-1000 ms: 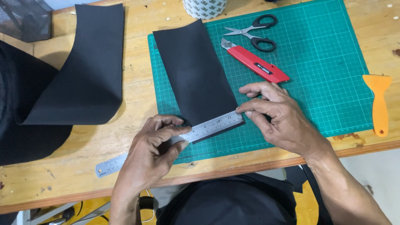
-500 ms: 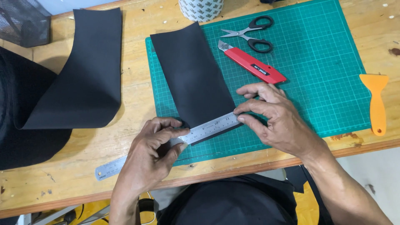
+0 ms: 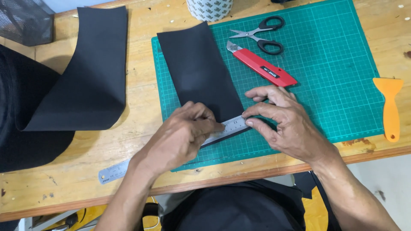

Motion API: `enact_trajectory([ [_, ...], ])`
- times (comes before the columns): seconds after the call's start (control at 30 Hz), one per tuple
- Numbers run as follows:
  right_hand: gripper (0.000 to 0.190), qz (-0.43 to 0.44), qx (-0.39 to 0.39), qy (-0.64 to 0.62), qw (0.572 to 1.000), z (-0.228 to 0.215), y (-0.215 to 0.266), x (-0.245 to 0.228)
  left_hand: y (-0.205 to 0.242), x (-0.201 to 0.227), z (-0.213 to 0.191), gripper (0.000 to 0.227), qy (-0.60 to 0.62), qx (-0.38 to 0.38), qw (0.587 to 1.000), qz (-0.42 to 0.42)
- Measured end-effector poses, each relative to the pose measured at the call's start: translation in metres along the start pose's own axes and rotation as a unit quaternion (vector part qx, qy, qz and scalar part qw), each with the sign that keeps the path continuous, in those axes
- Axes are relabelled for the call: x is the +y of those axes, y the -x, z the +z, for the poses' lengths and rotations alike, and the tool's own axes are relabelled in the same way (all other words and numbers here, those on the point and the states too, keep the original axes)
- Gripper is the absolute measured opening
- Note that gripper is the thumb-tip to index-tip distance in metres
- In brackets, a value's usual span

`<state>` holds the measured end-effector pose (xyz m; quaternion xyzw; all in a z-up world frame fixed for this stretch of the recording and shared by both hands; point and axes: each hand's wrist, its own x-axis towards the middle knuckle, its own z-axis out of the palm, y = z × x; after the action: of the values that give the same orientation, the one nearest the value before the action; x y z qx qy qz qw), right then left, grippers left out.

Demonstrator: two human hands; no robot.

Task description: Measuring and cutting a black strip of material using a ruler, utility knife, and scissors on a cutting mat.

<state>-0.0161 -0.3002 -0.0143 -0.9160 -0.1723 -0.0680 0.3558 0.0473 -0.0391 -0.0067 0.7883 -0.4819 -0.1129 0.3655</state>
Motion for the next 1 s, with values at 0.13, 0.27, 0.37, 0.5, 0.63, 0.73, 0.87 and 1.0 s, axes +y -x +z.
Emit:
enact_trajectory([
  [0.13, 0.013, -0.026, 0.006, -0.008, 1.0, -0.003, 0.001, 0.002, -0.001, -0.005, 0.0, 0.032, 0.018, -0.016, 1.0, -0.008],
  [0.27, 0.018, 0.005, 0.041, -0.044, 0.998, -0.005, 0.001, 0.001, -0.001, -0.004, -0.001, 0.034, 0.03, -0.001, 0.999, -0.016],
  [0.37, 0.016, 0.016, 0.049, -0.038, 0.998, -0.004, 0.004, 0.001, -0.002, -0.002, 0.0, 0.032, 0.04, -0.004, 0.999, -0.029],
  [0.5, 0.017, 0.032, 0.029, -0.039, 0.998, -0.006, 0.004, 0.001, -0.003, 0.001, -0.002, 0.025, 0.046, -0.002, 0.998, -0.037],
  [0.63, 0.016, 0.021, 0.026, -0.039, 0.999, -0.005, 0.003, 0.002, -0.004, -0.002, -0.002, 0.028, 0.051, -0.005, 0.998, -0.044],
  [0.73, 0.014, 0.015, 0.019, -0.06, 0.998, -0.004, 0.004, 0.0, -0.006, -0.003, -0.003, 0.024, 0.061, -0.004, 0.998, -0.031],
  [0.87, 0.015, -0.027, -0.005, -0.002, 1.0, 0.0, 0.004, 0.002, -0.007, -0.007, -0.005, 0.022, 0.065, -0.016, 0.997, -0.042],
  [1.0, 0.013, -0.04, -0.01, 0.018, 0.999, 0.002, 0.005, 0.003, -0.008, -0.012, -0.007, 0.024, 0.064, -0.031, 0.997, -0.032],
])
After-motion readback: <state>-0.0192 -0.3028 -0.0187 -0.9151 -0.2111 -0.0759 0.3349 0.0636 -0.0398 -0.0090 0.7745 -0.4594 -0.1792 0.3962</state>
